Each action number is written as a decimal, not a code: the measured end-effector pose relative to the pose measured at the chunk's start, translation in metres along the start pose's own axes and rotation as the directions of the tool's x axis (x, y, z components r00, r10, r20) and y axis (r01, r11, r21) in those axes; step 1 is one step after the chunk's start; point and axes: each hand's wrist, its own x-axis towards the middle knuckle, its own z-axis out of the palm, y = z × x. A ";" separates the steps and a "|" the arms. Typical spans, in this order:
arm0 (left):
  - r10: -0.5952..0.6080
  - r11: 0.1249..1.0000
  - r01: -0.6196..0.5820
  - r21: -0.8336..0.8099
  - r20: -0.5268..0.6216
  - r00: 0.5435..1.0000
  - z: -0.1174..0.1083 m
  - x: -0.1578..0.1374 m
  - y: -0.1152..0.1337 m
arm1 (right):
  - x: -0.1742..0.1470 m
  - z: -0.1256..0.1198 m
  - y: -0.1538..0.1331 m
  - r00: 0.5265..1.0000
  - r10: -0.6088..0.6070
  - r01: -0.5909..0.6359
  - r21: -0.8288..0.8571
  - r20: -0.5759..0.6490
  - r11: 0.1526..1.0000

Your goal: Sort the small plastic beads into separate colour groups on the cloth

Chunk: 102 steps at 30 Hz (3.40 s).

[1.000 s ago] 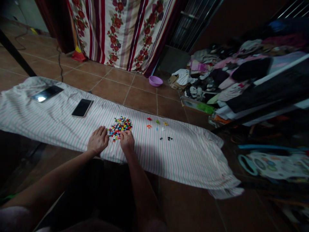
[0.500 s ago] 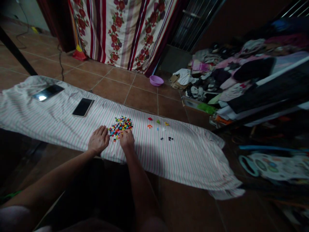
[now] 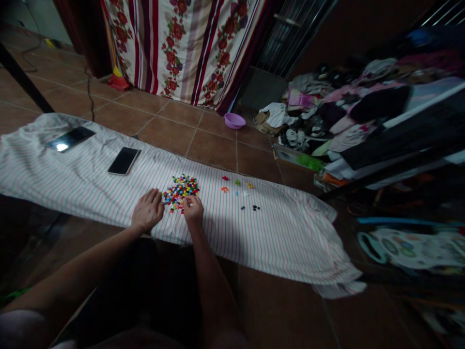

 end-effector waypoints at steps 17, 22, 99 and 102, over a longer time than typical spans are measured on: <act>0.021 1.000 -0.021 0.000 -0.012 1.000 0.000 -0.001 0.000 | -0.018 -0.016 0.006 0.988 0.137 -0.136 0.012 -0.067 0.991; 0.012 0.999 -0.013 -0.030 -0.026 1.000 -0.001 0.000 0.000 | -0.022 -0.049 0.017 0.977 0.184 -0.190 -0.047 -0.107 0.981; 0.020 0.999 -0.020 0.032 -0.009 1.000 0.000 0.000 0.000 | -0.007 -0.163 0.084 0.900 0.055 -0.225 -0.352 -0.433 0.909; 0.024 0.999 -0.024 0.034 -0.010 1.000 0.000 0.000 0.000 | -0.019 -0.137 0.063 0.963 0.054 -0.140 -0.318 -0.265 0.938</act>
